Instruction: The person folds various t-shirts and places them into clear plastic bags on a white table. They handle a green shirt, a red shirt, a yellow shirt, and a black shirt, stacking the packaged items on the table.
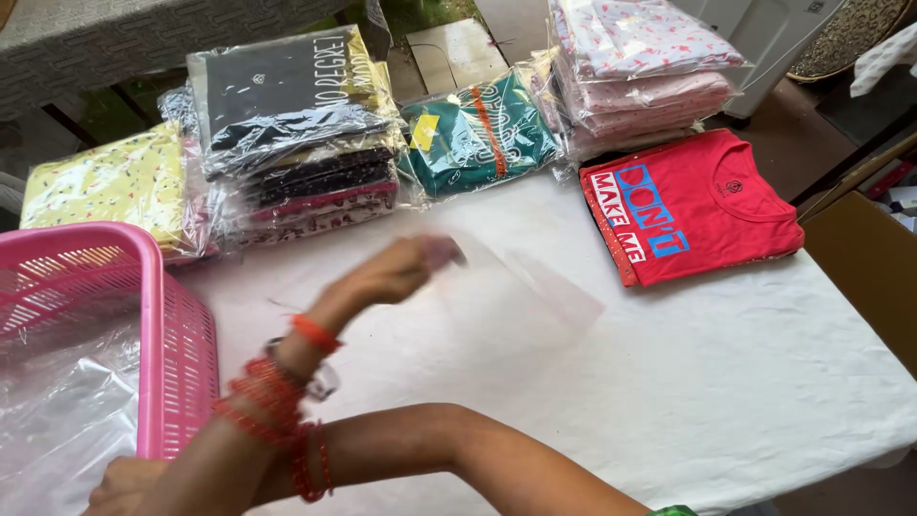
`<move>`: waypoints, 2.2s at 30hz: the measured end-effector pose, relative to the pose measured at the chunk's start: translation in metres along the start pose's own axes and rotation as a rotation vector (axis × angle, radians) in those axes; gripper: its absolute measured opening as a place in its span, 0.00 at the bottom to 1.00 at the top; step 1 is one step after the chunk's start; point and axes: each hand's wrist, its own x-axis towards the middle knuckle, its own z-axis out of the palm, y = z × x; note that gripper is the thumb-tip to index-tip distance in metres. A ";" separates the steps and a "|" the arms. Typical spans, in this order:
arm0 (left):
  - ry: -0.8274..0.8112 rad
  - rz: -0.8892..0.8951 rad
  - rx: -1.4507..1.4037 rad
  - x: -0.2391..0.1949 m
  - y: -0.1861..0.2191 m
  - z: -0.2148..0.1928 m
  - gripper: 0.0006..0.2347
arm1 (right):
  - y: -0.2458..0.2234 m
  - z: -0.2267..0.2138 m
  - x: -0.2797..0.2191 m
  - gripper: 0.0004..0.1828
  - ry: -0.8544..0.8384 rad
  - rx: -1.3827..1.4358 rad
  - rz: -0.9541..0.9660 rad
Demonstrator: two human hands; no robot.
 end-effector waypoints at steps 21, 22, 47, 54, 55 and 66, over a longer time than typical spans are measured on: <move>0.042 -0.196 -1.181 0.020 -0.062 0.023 0.18 | -0.012 -0.030 0.009 0.18 0.029 -0.065 -0.053; 0.040 -0.324 -1.229 0.019 -0.064 0.025 0.20 | -0.020 -0.051 0.008 0.15 0.174 -0.012 -0.198; -0.111 -0.181 0.473 0.009 -0.063 0.020 0.07 | -0.082 -0.408 -0.286 0.39 0.445 -0.954 0.701; -0.193 -0.140 0.434 -0.030 -0.055 0.007 0.05 | -0.034 -0.514 -0.375 0.16 0.592 0.085 1.161; -0.195 -0.195 0.466 -0.040 -0.061 0.000 0.04 | -0.038 -0.528 -0.378 0.15 0.661 0.133 1.253; -0.085 -0.387 0.495 -0.072 -0.019 -0.025 0.04 | -0.097 -0.510 -0.396 0.18 0.409 0.239 1.395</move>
